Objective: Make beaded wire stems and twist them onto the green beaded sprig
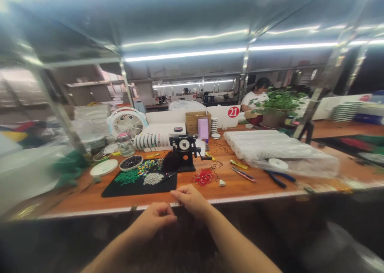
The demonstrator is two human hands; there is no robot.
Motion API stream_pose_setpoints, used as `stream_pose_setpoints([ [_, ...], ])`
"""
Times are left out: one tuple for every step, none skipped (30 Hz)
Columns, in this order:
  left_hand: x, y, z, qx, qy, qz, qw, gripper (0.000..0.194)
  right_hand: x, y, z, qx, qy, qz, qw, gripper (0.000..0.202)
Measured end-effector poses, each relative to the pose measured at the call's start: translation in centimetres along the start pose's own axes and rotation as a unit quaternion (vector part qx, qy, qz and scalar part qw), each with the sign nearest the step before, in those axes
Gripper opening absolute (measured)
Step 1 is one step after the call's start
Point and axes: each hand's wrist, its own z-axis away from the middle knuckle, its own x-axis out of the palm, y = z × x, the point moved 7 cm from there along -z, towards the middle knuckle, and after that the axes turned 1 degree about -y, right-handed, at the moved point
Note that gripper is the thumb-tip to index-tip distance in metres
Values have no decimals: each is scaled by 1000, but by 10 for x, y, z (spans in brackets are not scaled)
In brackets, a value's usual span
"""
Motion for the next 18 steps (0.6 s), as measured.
stream_pose_setpoints([
  [-1,-3,1,-3,-2,-17,1000,26,-2,1,-1,0,9,-11,1000,49],
  [-1,-6,1,-3,-1,-29,1000,23,-3,2,-2,-1,15,-23,1000,50],
  [-2,-10,1,2,2,-39,999,20,-4,2,-4,-1,20,-33,999,51],
  [-2,-13,0,9,4,-49,999,18,-5,2,-5,-2,22,-42,999,52],
  [-3,-16,-1,20,6,-60,998,17,-5,2,-6,-2,23,-47,999,52],
  [-3,-18,-2,31,10,-73,997,15,-6,2,-7,-2,23,-48,999,52],
  [-4,-19,-3,38,17,-88,995,15,-6,1,-7,-2,24,-46,999,51],
  [-5,-20,-4,41,23,-101,994,15,-6,0,-8,-3,25,-41,999,51],
  [-6,-21,-5,39,25,-108,993,16,-7,0,-8,-4,27,-33,999,50],
  [-5,-21,-6,35,23,-103,994,16,-7,-1,-9,-6,28,-21,999,49],
  [-4,-20,-7,30,14,-86,996,16,-7,-2,-9,-8,29,-4,1000,48],
  [-3,-18,-7,30,5,-60,998,16,-6,-2,-9,-9,26,16,999,47],
  [-1,-14,-8,36,-1,-29,999,19,-5,-1,-9,-9,21,38,999,45],
  [-1,-9,-8,46,-1,1,999,24,-3,0,-9,-8,13,59,998,42],
  [-2,-4,-8,54,4,25,998,29,-1,1,-9,-6,5,79,997,41],
  [-3,0,-8,58,13,41,997,32,0,2,-9,-5,-3,94,996,40],
  [-3,3,-8,56,18,52,997,34,2,3,-9,-4,-9,105,994,41],
  [-3,4,-8,50,20,61,997,37,2,4,-9,-3,-15,112,994,42],
])
